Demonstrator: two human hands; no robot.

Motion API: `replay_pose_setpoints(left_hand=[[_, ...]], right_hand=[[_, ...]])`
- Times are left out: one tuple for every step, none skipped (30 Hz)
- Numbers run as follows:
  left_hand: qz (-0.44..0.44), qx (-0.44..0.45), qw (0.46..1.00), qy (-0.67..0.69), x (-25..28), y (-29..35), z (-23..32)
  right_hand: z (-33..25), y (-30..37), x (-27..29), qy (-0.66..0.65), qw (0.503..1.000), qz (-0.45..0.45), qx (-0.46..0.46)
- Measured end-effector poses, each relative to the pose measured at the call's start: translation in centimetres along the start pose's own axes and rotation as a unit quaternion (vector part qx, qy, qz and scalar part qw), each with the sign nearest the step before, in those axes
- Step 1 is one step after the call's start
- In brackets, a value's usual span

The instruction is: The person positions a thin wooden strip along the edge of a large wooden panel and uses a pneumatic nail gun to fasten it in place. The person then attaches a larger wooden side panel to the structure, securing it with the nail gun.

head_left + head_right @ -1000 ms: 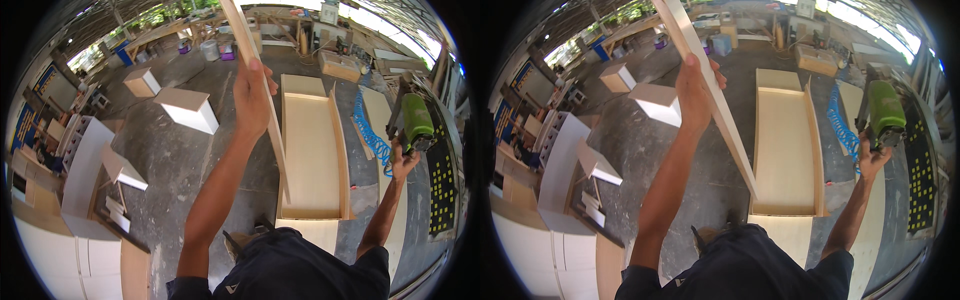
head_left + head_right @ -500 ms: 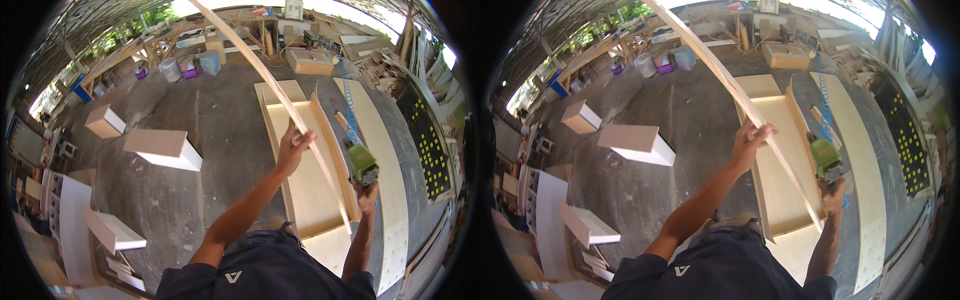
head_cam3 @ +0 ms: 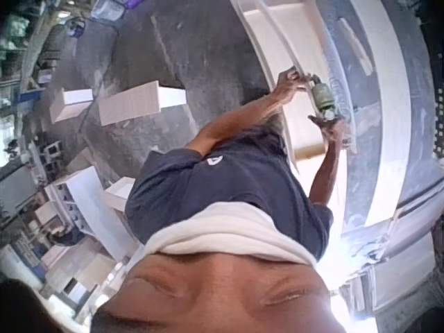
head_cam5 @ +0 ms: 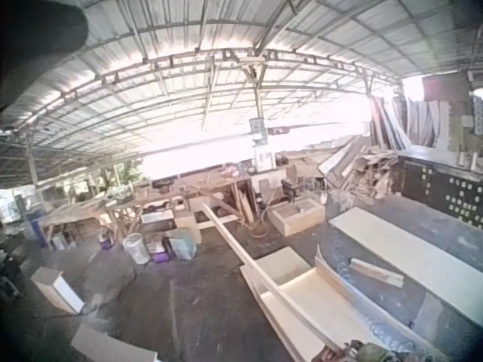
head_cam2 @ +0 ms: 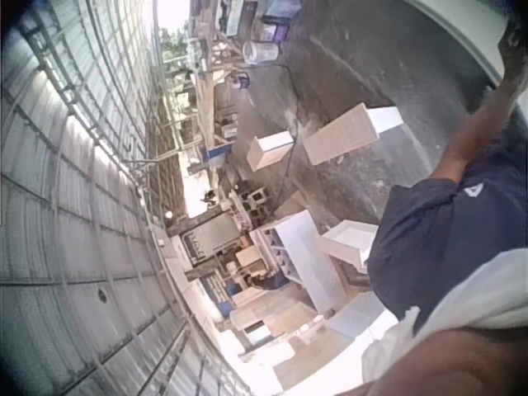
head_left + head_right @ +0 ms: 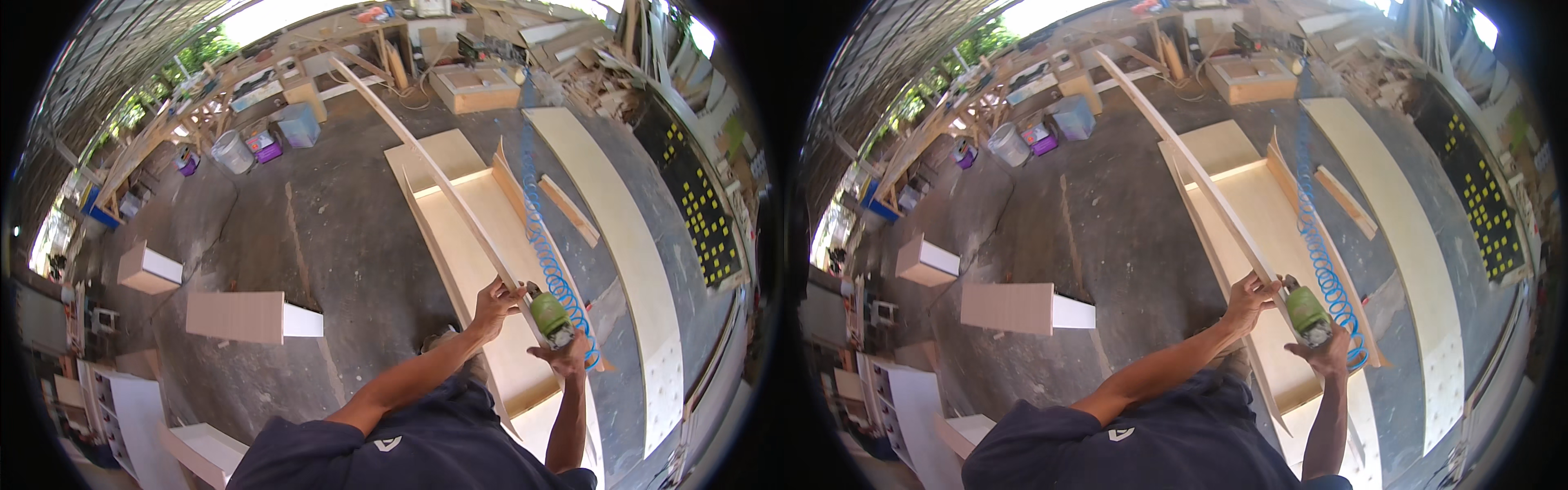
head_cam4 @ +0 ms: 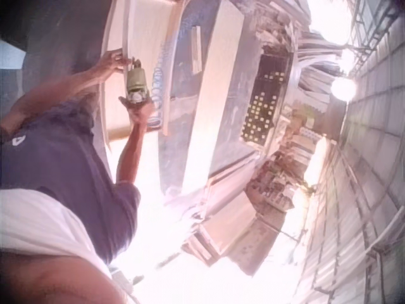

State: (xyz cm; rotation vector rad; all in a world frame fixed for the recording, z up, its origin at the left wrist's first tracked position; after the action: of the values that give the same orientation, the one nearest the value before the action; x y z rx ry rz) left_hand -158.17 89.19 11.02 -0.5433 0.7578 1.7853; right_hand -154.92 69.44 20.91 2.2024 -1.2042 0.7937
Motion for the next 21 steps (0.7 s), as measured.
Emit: replay_pose_setpoints(left_hand=[[0.012,0.010,1.000,0.003,0.7,-2.1,-0.3],[0.025,0.020,0.999,0.005,1.2,-3.9,-0.9],[0.032,0.028,0.999,0.016,1.4,-5.3,-0.8],[0.039,0.034,0.998,0.024,2.4,-7.0,-1.1],[0.047,0.041,0.998,0.031,3.5,-8.7,-1.4],[0.054,0.060,0.996,0.025,3.9,-9.9,-1.9],[0.061,0.080,0.995,0.018,4.5,-11.0,-2.4],[0.069,0.101,0.992,0.010,5.0,-12.2,-2.9],[0.072,0.120,0.990,0.002,5.7,-13.3,-3.9],[0.074,0.140,0.987,-0.007,6.3,-14.4,-5.0],[0.076,0.161,0.984,-0.017,6.9,-15.5,-6.3],[0.065,0.170,0.983,-0.016,7.7,-16.5,-7.8],[0.074,0.173,0.982,-0.018,9.2,-17.4,-8.1],[0.082,0.176,0.981,-0.020,10.5,-18.2,-8.3],[0.084,0.192,0.978,-0.021,11.6,-19.1,-9.9],[0.090,0.206,0.974,-0.022,13.1,-19.9,-11.3],[0.080,0.223,0.971,-0.031,14.3,-20.8,-13.1],[0.069,0.238,0.968,-0.041,15.7,-21.8,-14.6],[0.061,0.250,0.965,-0.054,17.0,-22.9,-15.8],[0.043,0.256,0.964,-0.066,18.1,-24.4,-17.1],[0.038,0.264,0.960,-0.083,19.0,-25.5,-18.0]], right_hand=[[0.7,-1.9,-0.2,0.027,1.000,-0.002,-0.005],[2.1,-3.9,-1.1,0.053,0.999,-0.004,-0.011],[3.2,-6.1,-1.8,0.078,0.997,-0.001,-0.018],[3.8,-7.7,-2.6,0.039,0.997,-0.006,-0.061],[4.3,-9.5,-3.3,0.048,0.996,-0.005,-0.069],[5.3,-11.1,-3.9,0.061,0.995,-0.007,-0.079],[6.1,-12.4,-4.3,0.075,0.993,-0.009,-0.089],[7.3,-13.4,-4.8,0.099,0.987,-0.025,-0.121],[8.7,-14.3,-5.5,0.101,0.985,-0.041,-0.136],[10.4,-15.2,-6.3,0.102,0.981,-0.057,-0.153],[12.2,-16.2,-6.8,0.103,0.977,-0.072,-0.171],[13.6,-16.8,-7.2,0.070,0.974,-0.092,-0.195],[14.4,-18.3,-8.5,0.059,0.970,-0.119,-0.203],[15.2,-19.6,-9.9,0.048,0.965,-0.146,-0.210],[17.1,-20.1,-11.1,0.036,0.958,-0.170,-0.230],[19.0,-20.8,-12.7,0.027,0.952,-0.187,-0.241],[21.2,-21.0,-14.1,0.017,0.948,-0.189,-0.257],[23.2,-21.3,-15.5,0.007,0.944,-0.190,-0.271],[25.0,-21.9,-17.2,-0.007,0.940,-0.192,-0.281],[26.9,-22.5,-18.4,-0.004,0.944,-0.181,-0.274],[28.9,-22.8,-20.0,-0.022,0.942,-0.166,-0.292]])
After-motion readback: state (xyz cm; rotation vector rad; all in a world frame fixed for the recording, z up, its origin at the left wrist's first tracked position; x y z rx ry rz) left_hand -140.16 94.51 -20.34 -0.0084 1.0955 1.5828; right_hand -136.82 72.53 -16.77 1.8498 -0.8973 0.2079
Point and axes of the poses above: each hand's wrist, its own y-axis away from the middle knuckle, its own x-axis out of the back of the hand, z = x × y, the point moved 8 cm from there along -y, towards the middle knuckle, and after that the axes turned 5 degrees about -z, right-handed, at the moved point
